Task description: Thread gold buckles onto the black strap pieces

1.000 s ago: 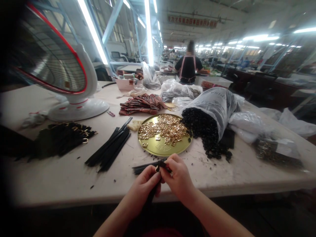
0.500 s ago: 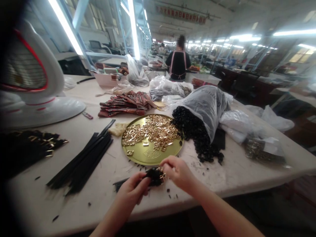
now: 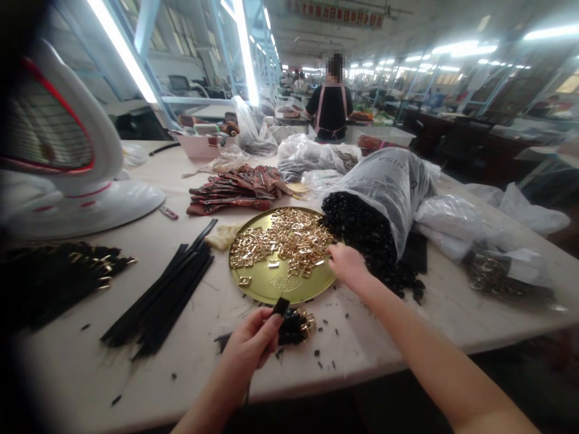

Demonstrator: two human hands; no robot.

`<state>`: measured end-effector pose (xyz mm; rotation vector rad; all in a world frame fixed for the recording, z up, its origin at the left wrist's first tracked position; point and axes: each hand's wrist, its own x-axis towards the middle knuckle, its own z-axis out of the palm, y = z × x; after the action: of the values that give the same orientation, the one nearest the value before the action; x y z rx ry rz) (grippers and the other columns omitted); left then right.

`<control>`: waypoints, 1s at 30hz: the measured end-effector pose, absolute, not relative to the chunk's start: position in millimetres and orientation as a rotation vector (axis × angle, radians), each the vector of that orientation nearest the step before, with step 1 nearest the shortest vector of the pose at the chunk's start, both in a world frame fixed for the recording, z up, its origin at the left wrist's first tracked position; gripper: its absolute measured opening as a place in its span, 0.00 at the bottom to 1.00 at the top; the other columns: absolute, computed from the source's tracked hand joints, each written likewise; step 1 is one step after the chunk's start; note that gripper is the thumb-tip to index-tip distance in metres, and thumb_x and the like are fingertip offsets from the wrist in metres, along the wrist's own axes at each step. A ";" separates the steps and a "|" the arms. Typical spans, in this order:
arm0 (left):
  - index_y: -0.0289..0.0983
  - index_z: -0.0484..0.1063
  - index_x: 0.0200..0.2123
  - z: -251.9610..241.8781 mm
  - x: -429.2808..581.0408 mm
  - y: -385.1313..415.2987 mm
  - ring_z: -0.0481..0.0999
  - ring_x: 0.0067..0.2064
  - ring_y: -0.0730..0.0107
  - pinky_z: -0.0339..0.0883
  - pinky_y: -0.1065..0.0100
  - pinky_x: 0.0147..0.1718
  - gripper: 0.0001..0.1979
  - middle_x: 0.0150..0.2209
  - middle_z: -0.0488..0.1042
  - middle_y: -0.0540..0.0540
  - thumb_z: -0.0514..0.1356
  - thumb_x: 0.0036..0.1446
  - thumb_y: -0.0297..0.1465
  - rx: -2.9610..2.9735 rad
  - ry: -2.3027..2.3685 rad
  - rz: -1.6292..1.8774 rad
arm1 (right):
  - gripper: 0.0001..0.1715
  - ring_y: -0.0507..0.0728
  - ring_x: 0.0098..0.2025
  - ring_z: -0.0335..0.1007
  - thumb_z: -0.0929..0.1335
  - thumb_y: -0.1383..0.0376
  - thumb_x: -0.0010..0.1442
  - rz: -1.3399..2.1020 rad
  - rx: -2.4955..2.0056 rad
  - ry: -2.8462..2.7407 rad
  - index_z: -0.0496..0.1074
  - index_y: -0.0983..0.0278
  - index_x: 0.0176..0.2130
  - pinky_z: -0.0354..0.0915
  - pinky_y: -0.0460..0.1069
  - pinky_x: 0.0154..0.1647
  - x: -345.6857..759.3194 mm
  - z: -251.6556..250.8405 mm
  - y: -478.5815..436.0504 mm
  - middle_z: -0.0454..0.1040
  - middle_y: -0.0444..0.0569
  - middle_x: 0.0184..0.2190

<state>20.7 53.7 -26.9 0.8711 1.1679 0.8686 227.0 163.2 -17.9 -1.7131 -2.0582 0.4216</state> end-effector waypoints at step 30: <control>0.38 0.66 0.27 -26.3 10.8 11.0 0.61 0.20 0.74 0.54 0.73 0.22 0.10 0.15 0.62 0.56 0.53 0.53 0.38 1.347 1.317 0.911 | 0.12 0.48 0.25 0.62 0.73 0.63 0.46 1.610 -1.122 -1.113 0.71 0.64 0.32 0.60 0.45 0.30 164.6 -14.7 33.7 0.69 0.40 0.23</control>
<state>10.8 11.0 -26.3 1.3469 1.3169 0.9112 164.6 33.7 -14.7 -1.1217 -1.1133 1.6096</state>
